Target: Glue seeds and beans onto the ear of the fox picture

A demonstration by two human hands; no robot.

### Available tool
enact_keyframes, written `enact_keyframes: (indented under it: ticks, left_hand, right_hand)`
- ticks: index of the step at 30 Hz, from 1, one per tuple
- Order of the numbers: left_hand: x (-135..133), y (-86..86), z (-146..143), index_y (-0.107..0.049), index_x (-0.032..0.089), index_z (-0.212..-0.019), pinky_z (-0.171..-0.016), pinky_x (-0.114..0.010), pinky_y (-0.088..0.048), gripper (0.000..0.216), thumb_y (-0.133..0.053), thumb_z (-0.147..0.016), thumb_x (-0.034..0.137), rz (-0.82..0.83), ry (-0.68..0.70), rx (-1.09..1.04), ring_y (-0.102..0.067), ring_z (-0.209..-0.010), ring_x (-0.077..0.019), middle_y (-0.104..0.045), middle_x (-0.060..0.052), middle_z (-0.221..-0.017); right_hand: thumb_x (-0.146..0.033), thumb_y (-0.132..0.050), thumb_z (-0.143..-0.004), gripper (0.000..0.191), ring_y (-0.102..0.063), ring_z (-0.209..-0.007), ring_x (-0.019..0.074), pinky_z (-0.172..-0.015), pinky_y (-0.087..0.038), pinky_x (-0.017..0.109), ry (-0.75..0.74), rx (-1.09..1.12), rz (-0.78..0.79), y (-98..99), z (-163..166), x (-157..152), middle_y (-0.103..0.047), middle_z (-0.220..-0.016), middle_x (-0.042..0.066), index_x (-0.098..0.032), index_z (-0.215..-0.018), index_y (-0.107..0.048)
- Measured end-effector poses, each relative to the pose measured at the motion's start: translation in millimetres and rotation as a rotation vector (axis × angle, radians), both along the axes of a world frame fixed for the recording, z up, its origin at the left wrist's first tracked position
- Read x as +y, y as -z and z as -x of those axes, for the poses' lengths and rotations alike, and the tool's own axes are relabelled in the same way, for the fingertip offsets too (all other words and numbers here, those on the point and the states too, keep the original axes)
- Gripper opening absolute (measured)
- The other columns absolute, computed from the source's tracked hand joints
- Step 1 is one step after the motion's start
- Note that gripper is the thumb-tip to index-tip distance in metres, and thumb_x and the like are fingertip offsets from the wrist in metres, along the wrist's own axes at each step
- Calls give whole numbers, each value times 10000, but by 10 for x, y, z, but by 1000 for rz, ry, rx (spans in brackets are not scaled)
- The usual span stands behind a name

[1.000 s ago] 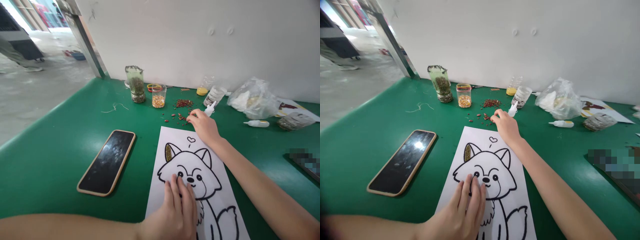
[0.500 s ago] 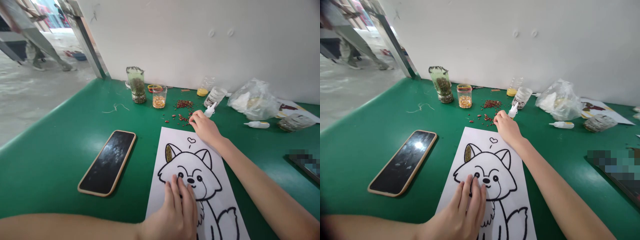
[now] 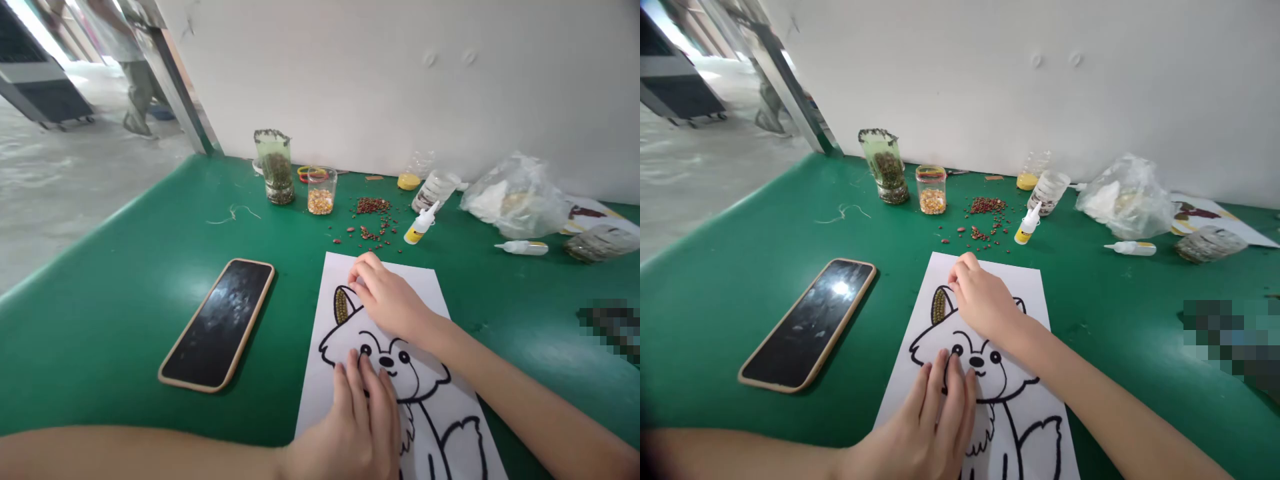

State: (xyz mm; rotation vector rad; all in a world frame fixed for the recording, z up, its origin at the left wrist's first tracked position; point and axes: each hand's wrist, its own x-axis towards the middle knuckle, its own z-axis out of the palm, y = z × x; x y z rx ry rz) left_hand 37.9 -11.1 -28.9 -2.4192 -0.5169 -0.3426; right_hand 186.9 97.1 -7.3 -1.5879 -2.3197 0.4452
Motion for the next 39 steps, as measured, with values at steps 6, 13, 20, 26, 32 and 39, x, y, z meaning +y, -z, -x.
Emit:
enact_keyframes:
  ticks: [6, 13, 20, 26, 32, 39]
  left_hand:
    - [12, -42, 15, -597, 9, -1115, -643, -392, -548, 393, -386, -843, 201, -18, 12, 8, -674, -849, -321, -670, -184, -964]
    - [15, -58, 13, -591, 2, -1117, -649, -404, -533, 388, -387, -849, 195, -17, 13, 12, -674, -838, -319, -666, -196, -962]
    - [18, -54, 18, -592, 2, -1118, -649, -395, -543, 391, -392, -854, 210, -10, 11, 15, -674, -840, -310, -667, -190, -967]
    - [22, -68, 21, -586, -6, -1123, -644, -391, -550, 394, -393, -853, 206, -8, 19, 22, -674, -845, -313, -665, -199, -968]
    - [2, -54, 13, -586, -6, -1125, -647, -390, -553, 399, -381, -853, 201, -1, 7, 4, -675, -845, -312, -666, -197, -966]
    - [1, -25, 14, -582, -2, -1133, -651, -396, -550, 413, -406, -840, 230, -4, 2, 13, -671, -851, -314, -662, -198, -974]
  right_hand:
    - [-178, -456, -865, 83, -531, -677, 109, -630, -398, 271, 12, 63, 136, -16, 10, -16, -538, -1009, 12, -196, -804, -509]
    - [-203, -485, -849, 92, -514, -666, 99, -610, -394, 255, -4, 137, 189, -38, -43, 17, -548, -966, 6, -197, -770, -531]
    - [-196, -500, -822, 72, -513, -668, 101, -619, -411, 255, -32, 175, 218, -86, -48, 27, -547, -946, 14, -194, -772, -551]
    - [-183, -530, -780, 47, -491, -646, 99, -614, -412, 256, -43, 168, 233, -125, -49, 40, -549, -929, 20, -187, -755, -569]
    - [-188, -535, -774, 41, -479, -644, 97, -608, -400, 254, -45, 150, 226, -126, -48, 41, -545, -923, 14, -186, -743, -561]
    - [-191, -520, -785, 50, -477, -637, 96, -596, -386, 249, -54, 144, 190, -89, -47, 34, -550, -920, 6, -194, -747, -552]
